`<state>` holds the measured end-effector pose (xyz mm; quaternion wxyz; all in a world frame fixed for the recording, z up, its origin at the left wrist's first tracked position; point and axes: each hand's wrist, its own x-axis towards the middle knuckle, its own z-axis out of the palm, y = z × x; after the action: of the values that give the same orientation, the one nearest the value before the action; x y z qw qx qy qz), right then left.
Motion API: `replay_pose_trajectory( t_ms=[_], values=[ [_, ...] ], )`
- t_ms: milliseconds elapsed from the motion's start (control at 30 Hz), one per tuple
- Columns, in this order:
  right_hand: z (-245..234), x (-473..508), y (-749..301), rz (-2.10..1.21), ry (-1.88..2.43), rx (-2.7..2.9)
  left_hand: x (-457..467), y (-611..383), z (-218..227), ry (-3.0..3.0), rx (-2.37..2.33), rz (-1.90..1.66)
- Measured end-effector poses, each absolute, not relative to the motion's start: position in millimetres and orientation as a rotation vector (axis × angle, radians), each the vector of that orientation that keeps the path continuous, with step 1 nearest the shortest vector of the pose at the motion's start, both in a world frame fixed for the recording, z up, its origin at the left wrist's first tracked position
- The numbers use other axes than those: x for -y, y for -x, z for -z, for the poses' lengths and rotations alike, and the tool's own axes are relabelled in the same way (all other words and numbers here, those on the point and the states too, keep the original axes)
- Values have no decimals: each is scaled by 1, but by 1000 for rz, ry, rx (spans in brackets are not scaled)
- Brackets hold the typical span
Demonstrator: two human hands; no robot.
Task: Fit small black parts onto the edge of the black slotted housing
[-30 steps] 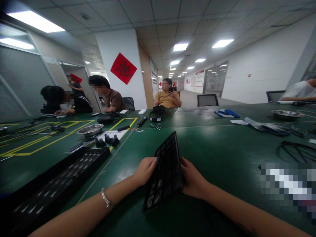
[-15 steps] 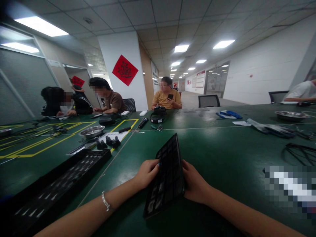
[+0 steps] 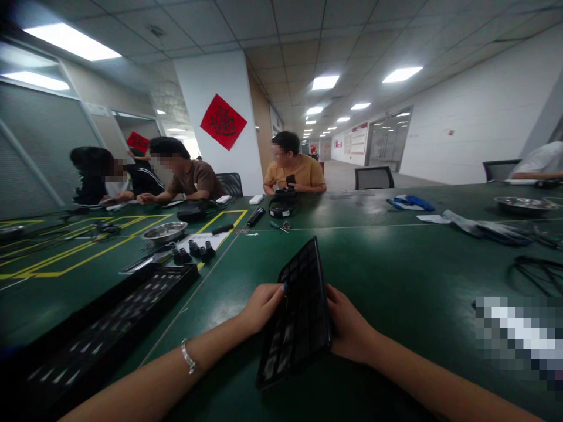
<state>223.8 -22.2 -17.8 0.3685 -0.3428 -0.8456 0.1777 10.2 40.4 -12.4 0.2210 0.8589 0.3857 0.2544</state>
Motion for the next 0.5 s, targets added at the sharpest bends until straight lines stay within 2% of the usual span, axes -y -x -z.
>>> replay_pose_trajectory(
  t_ms=[500],
  values=[
    [14, 25, -222, -520, 897, 2174, -36, -9, 8, -2425, -1038, -676]
  ],
)
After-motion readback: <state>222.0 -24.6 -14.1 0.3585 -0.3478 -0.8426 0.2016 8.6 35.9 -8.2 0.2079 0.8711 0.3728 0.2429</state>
